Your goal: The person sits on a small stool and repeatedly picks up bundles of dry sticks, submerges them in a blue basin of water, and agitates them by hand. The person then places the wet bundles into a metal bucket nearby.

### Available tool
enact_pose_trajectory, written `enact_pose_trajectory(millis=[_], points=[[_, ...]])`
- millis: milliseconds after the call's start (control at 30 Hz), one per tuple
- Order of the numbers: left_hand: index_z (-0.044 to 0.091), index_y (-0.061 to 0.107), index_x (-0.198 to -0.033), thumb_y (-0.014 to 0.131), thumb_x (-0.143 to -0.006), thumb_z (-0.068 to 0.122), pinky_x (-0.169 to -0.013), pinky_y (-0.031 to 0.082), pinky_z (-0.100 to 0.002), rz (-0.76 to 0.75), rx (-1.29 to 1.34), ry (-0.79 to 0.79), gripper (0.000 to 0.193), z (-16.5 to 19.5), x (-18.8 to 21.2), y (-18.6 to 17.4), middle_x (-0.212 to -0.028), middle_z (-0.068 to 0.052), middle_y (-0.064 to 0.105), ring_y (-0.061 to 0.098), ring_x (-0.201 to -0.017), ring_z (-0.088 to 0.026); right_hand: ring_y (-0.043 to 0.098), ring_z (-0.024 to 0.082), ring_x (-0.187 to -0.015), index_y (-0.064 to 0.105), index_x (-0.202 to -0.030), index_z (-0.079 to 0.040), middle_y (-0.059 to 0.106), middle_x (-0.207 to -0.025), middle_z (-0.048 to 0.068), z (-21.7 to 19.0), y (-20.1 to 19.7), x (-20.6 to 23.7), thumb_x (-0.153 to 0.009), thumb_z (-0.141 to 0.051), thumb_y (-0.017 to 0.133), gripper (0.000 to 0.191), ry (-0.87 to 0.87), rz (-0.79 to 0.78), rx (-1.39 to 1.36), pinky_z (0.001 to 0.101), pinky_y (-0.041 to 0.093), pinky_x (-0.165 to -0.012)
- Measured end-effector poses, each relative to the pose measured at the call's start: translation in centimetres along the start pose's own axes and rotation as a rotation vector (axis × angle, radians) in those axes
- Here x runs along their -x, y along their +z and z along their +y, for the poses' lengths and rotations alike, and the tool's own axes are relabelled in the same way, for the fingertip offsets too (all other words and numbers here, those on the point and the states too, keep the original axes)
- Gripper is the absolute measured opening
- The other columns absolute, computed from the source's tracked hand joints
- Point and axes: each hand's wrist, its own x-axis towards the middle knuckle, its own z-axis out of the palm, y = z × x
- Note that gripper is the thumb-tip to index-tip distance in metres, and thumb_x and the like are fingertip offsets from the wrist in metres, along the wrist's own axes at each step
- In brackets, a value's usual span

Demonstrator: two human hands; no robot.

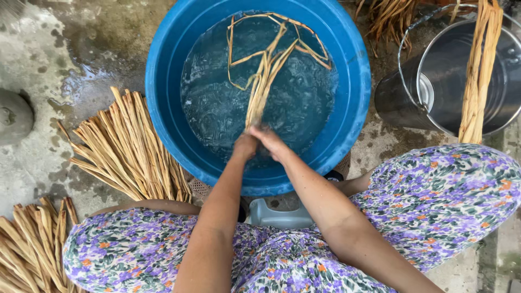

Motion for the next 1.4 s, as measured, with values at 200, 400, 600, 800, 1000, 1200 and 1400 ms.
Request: enact_pose_trajectory(millis=[200, 400, 600, 800, 1000, 1200, 1400], points=[[0.012, 0.058, -0.127, 0.076, -0.078, 0.032, -0.073, 0.06, -0.044, -0.233, 0.634, 0.031, 0.055, 3.2, 1.1, -0.5, -0.11, -0.012, 0.072, 0.07, -0.095, -0.026, 0.07, 0.022, -0.082, 0.067, -0.124, -0.008, 0.073, -0.097, 0.007, -1.6, -2.0, 0.0, -0.101, -0.04, 0.063, 0.039, 0.176, 0.017, -0.062, 0.0396, 0.058, -0.067], [0.014, 0.064, -0.134, 0.072, -0.088, 0.044, -0.071, 0.059, -0.039, -0.174, 0.907, -0.147, 0.056, 1.1, 2.2, -0.7, -0.114, -0.005, 0.075, 0.072, -0.091, -0.02, 0.064, 0.025, -0.064, 0.064, -0.122, -0.009, 0.064, -0.085, 0.011, -2.5, -4.8, -0.8, -0.102, -0.035, 0.06, 0.033, 0.259, 0.459, -0.206, 0.0466, 0.056, -0.054], [0.003, 0.064, -0.132, 0.069, -0.096, 0.055, -0.068, 0.056, -0.042, 0.01, 1.111, -0.423, 0.064, -0.4, 2.2, -1.1, -0.111, -0.012, 0.07, 0.068, -0.086, -0.023, 0.064, 0.029, -0.061, 0.068, -0.108, -0.004, 0.066, -0.08, 0.015, -1.6, -0.9, 1.3, -0.102, -0.026, 0.056, 0.026, 0.11, 0.14, 0.617, 0.0434, 0.051, -0.049], [0.001, 0.069, -0.115, 0.082, -0.089, 0.022, -0.059, 0.057, -0.041, -0.049, 1.424, -0.491, 0.036, 0.2, 0.6, -2.9, -0.087, -0.01, 0.071, 0.068, -0.068, -0.022, 0.07, 0.034, -0.069, 0.07, -0.099, -0.003, 0.071, -0.082, 0.019, -1.4, 2.3, 2.2, -0.095, -0.015, 0.056, 0.018, 0.042, -0.377, 1.163, 0.0446, 0.052, -0.054], [0.007, 0.058, -0.1, 0.065, -0.099, 0.01, -0.053, 0.054, -0.039, 0.017, 2.059, -0.482, 0.008, -0.1, -1.9, -5.8, -0.064, -0.006, 0.056, 0.057, -0.052, -0.021, 0.071, 0.034, -0.086, 0.072, -0.1, -0.003, 0.071, -0.091, 0.019, -5.4, -2.1, 4.1, -0.098, -0.027, 0.06, 0.027, -0.007, -0.397, 1.56, 0.0481, 0.054, -0.079], [0.007, 0.055, -0.094, 0.056, -0.104, 0.014, -0.054, 0.053, -0.039, 0.241, 2.395, -0.477, 0.011, -1.1, -1.6, -10.0, -0.059, -0.005, 0.051, 0.051, -0.049, -0.018, 0.058, 0.02, -0.062, 0.068, -0.097, -0.005, 0.061, -0.07, 0.005, -14.4, -10.8, 9.0, -0.102, -0.037, 0.054, 0.036, -0.034, -0.37, 1.609, 0.0404, 0.047, -0.06], [0.009, 0.052, -0.087, 0.042, -0.106, 0.019, -0.063, 0.058, -0.046, 0.486, 2.367, -0.386, 0.024, -2.5, -0.2, -10.4, -0.064, -0.006, 0.054, 0.058, -0.059, -0.023, 0.05, 0.016, -0.056, 0.069, -0.095, -0.005, 0.057, -0.065, 0.004, -23.9, -23.1, 17.2, -0.1, -0.037, 0.06, 0.034, 0.06, -0.019, 1.378, 0.0346, 0.04, -0.05]])
